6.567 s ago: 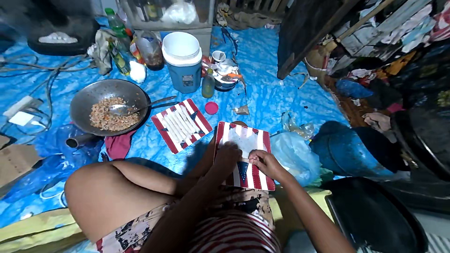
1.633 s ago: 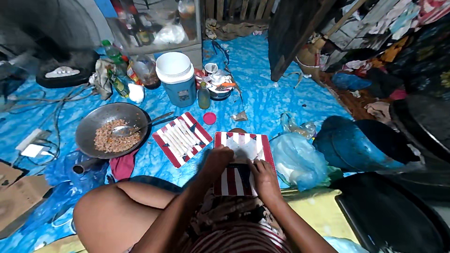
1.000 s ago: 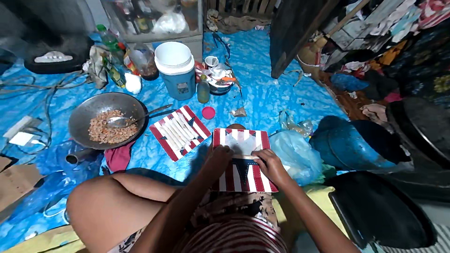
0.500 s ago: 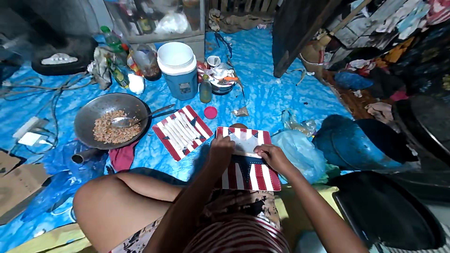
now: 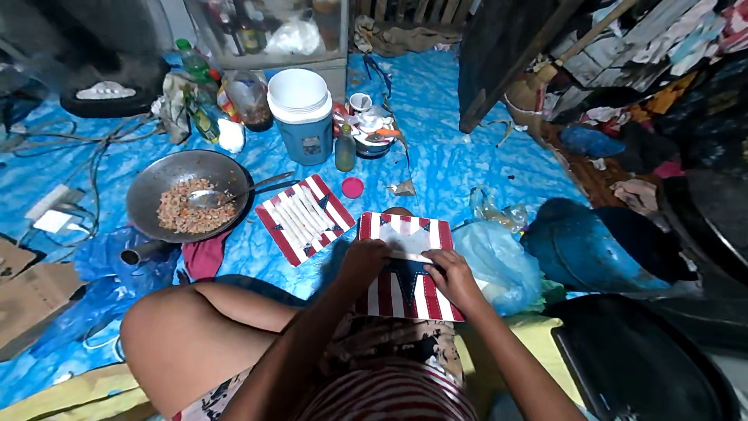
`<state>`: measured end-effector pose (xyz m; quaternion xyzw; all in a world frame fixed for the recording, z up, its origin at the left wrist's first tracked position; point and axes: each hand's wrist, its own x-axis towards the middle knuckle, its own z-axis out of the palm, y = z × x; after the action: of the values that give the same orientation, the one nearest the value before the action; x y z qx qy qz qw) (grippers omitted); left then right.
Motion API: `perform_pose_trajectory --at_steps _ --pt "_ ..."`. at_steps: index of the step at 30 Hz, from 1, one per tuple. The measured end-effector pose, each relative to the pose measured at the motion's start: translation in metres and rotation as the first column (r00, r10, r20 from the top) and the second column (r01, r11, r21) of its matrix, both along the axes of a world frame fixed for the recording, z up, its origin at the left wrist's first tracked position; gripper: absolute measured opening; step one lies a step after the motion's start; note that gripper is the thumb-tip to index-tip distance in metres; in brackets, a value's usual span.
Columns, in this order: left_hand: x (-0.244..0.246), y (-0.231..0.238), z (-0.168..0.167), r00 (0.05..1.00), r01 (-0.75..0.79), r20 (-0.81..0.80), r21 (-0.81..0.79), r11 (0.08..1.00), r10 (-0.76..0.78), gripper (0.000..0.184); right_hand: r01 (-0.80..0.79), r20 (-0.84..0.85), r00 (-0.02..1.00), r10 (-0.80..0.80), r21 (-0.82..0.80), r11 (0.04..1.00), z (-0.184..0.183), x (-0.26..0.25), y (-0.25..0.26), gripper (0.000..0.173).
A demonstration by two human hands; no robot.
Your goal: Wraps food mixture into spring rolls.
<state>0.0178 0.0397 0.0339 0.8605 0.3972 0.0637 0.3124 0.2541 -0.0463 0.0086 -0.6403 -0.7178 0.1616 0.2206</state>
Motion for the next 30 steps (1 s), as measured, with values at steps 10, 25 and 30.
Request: perform_pose_trajectory --at_steps 10,25,30 --pt "-0.002 -0.007 -0.012 0.996 0.032 0.077 0.14 0.99 -0.043 0.027 0.055 0.032 0.998 -0.056 0.025 0.998 0.001 -0.006 -0.008 0.022" --pt "0.022 0.026 -0.009 0.993 -0.121 -0.002 -0.122 0.985 0.122 0.023 0.002 0.077 0.997 0.003 -0.068 0.998 0.012 0.018 0.026 0.02" --pt "0.025 0.034 -0.022 0.993 -0.072 0.097 0.035 0.997 0.069 0.019 0.003 -0.006 1.0 -0.004 -0.098 0.995 0.009 0.022 0.034 0.018"
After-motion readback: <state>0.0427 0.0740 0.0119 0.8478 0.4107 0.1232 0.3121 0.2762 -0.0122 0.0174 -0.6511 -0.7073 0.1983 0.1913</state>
